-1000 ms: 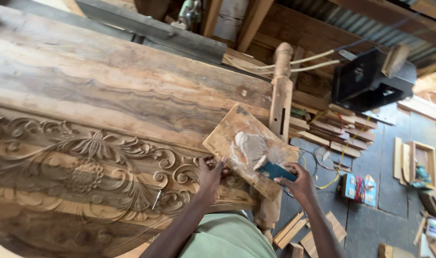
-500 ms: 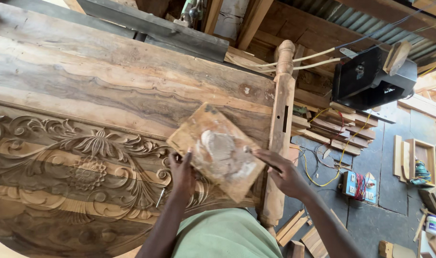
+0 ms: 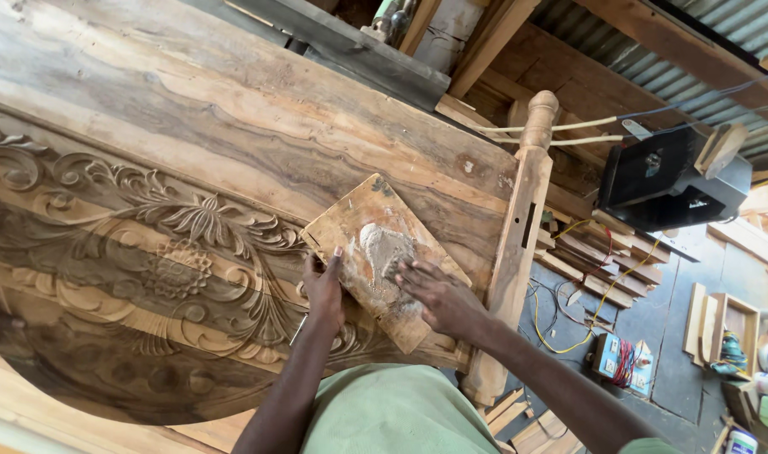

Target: The person applies a substance to a carved wooden headboard and sands the surface using a small sanding block by hand.

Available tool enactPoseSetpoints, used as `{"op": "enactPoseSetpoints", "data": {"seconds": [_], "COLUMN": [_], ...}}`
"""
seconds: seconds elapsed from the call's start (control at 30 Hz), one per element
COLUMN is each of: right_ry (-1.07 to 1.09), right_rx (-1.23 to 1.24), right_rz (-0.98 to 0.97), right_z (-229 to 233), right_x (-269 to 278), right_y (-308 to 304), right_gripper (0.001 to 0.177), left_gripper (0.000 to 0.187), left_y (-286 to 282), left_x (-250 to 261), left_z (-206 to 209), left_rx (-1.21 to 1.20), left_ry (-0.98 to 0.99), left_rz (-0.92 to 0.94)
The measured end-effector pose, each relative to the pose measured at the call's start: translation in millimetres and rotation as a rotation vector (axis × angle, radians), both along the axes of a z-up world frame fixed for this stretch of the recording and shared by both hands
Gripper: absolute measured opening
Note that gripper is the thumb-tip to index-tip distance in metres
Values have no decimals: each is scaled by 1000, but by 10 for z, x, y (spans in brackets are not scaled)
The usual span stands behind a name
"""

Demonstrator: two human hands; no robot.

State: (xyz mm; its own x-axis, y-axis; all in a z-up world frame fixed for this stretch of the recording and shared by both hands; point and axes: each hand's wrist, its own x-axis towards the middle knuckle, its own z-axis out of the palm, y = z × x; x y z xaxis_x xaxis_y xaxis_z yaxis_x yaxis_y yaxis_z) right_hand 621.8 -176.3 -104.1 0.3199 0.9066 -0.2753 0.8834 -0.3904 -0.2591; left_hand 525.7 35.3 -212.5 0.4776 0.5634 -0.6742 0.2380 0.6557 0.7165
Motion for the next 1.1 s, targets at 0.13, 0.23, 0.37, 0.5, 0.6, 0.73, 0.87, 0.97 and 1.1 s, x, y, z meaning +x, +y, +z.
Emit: {"op": "enactPoseSetpoints", "data": {"seconds": [0.13,0.23,0.37,0.5,0.6,0.73,0.87,0.97,1.1], "right_ry": [108,86,3,36,88,57,152,165,187], "right_rx": [-226,-536,-652,-375,-425,-180,-353,-484,-516], "right_rz": [-96,-46,34,141,155,381,285,199,200], "right_z": [268,566,787,686,447,227,258,367,476], "right_x": [-113,-103,-25,18,5,41,-14,-139,-182], "right_y": [-99,-34,160,514,818,1005,1002,948,712], "right_gripper": [76,81,66,75,72,73,45,43,43], "left_gripper": [91,88,82,81,82,82,87,95,99], "left_y": [-64,-24,-18,-26,-14,-25,-66,-32,-48], "left_x": [-60,-34,-52,-52,-38,-82,-140,-193,-205], "left_z": [3,31,-76,-169,-145,-11,200,329,349], "left_rx": [-74,-9,13,24,-21,2,37,131,150], "left_ry": [69,38,-23,-35,-142,-135,-165,7,47], "left_rz": [-6,-23,-49,-16,35,9,-29,-151,-176]}}
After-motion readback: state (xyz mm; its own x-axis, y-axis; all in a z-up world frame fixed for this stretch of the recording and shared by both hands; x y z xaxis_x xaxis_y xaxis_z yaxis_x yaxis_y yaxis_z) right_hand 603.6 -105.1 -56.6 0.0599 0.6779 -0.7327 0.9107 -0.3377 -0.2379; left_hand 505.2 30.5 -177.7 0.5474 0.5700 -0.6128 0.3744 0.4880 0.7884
